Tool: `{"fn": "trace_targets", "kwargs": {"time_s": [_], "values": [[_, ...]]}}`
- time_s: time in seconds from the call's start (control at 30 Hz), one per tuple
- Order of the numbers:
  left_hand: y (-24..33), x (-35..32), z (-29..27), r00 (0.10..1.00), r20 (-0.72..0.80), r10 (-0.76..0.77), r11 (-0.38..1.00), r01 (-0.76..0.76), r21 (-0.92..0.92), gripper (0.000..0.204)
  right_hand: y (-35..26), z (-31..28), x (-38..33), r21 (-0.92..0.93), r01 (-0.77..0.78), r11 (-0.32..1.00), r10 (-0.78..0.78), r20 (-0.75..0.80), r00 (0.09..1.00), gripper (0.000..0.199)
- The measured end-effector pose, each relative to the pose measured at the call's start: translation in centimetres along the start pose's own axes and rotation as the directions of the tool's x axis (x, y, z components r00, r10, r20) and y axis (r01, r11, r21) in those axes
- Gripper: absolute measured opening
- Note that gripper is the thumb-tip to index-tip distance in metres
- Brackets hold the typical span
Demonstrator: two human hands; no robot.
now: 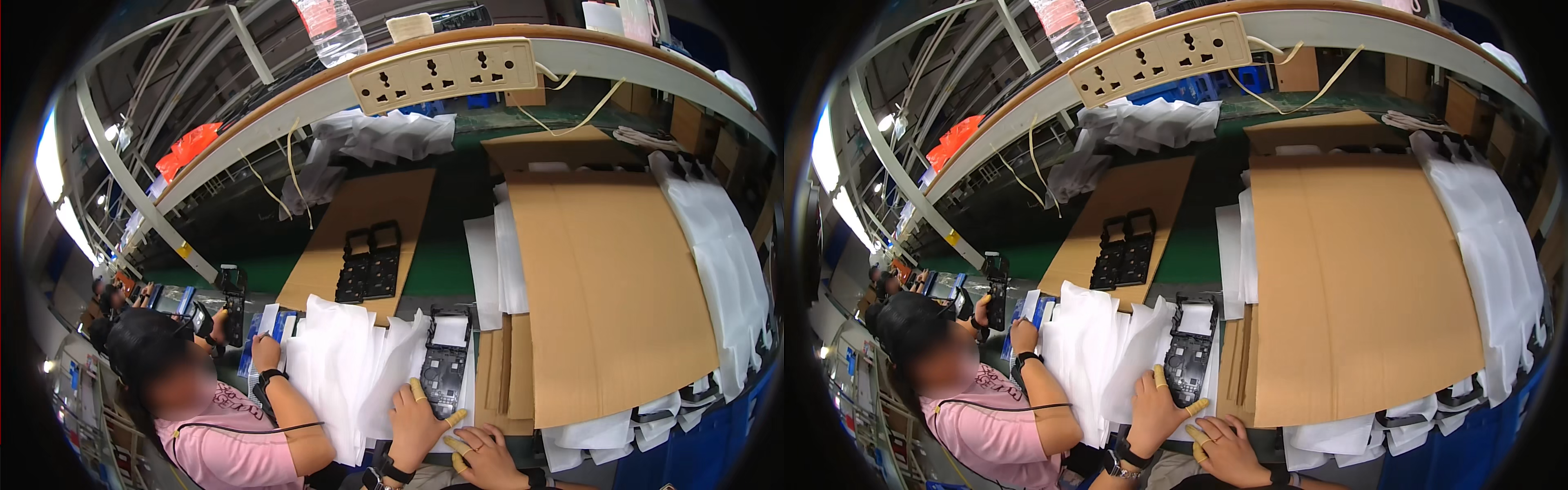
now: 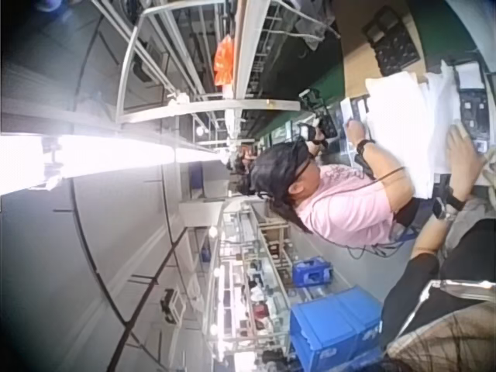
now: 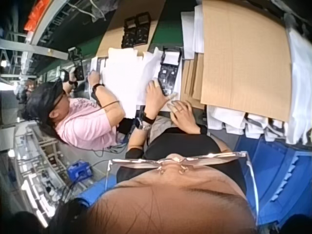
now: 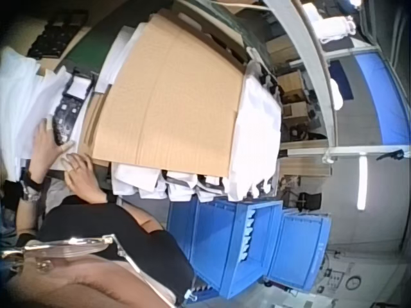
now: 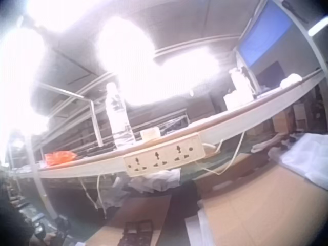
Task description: Inspecting plastic components, wrapping them in protective white sheets, and scanning them with a handheld barcode scanner on an assembly line.
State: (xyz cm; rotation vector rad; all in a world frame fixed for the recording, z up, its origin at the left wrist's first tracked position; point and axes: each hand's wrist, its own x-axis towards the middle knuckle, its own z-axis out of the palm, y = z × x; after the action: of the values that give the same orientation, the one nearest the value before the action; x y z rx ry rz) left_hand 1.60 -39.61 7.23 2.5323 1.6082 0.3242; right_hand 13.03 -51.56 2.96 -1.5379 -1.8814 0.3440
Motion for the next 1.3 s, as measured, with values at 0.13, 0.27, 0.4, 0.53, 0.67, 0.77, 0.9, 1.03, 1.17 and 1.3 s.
{"fn": "trace_targets", "kwargs": {"time_s": [0.13, 0.27, 0.4, 0.53, 0.67, 0.77, 0.9, 1.03, 1.17, 1.3], "values": [[-0.5, 0.2, -0.5, 0.999, 0.035, -0.009, 0.970, 0.018, -0.242, 0.085, -0.3, 0.1, 0.1, 0.001, 0.007, 1.000, -0.007, -0.035, 0.999, 0.034], [-4.3, 0.4, -0.5, 0.917, 0.399, -0.021, 0.416, 0.371, -0.830, 0.070, -0.8, 0.0, 0.2, 0.071, -0.010, 0.997, 0.017, -0.095, 0.995, 0.029], [-3.4, -0.5, -2.5, 0.894, 0.372, 0.249, -0.298, 0.436, -0.849, 0.070, -0.2, 0.8, 0.2, 0.071, -0.095, 0.993, 0.099, -0.058, 0.993, 0.033], [-2.3, -2.4, -3.8, 0.872, 0.315, 0.375, -0.580, 0.486, -0.654, 0.077, -0.4, 0.8, 0.6, -0.087, -0.095, 0.992, 0.092, -0.041, 0.995, 0.039], [-1.9, -3.8, -4.9, 0.886, 0.297, 0.355, -0.591, 0.459, -0.663, 0.088, -0.6, 0.5, 0.8, -0.208, -0.090, 0.974, 0.103, 0.049, 0.993, 0.044], [-2.8, -3.1, -5.5, 0.867, 0.306, 0.393, -0.536, 0.486, -0.691, 0.087, -0.8, 0.9, 1.0, -0.202, -0.140, 0.969, 0.146, 0.015, 0.989, 0.047], [-4.8, -2.2, -6.2, 0.829, 0.329, 0.452, -0.442, 0.529, -0.725, 0.086, -0.9, 0.8, 1.1, -0.232, -0.172, 0.957, 0.193, 0.073, 0.978, 0.050], [-6.0, -1.9, -6.1, 0.809, 0.326, 0.489, -0.399, 0.540, -0.741, 0.084, -1.3, 0.7, 1.2, -0.305, -0.187, 0.934, 0.223, 0.086, 0.971, 0.051], [-6.5, -2.0, -5.7, 0.801, 0.307, 0.514, -0.377, 0.532, -0.758, 0.082, -1.6, 0.8, 1.4, -0.284, -0.222, 0.933, 0.241, 0.034, 0.970, 0.050], [-6.8, -2.1, -5.6, 0.791, 0.290, 0.539, -0.344, 0.521, -0.781, 0.081, -1.8, 0.8, 1.5, -0.276, -0.219, 0.936, 0.239, 0.042, 0.970, 0.048]]}}
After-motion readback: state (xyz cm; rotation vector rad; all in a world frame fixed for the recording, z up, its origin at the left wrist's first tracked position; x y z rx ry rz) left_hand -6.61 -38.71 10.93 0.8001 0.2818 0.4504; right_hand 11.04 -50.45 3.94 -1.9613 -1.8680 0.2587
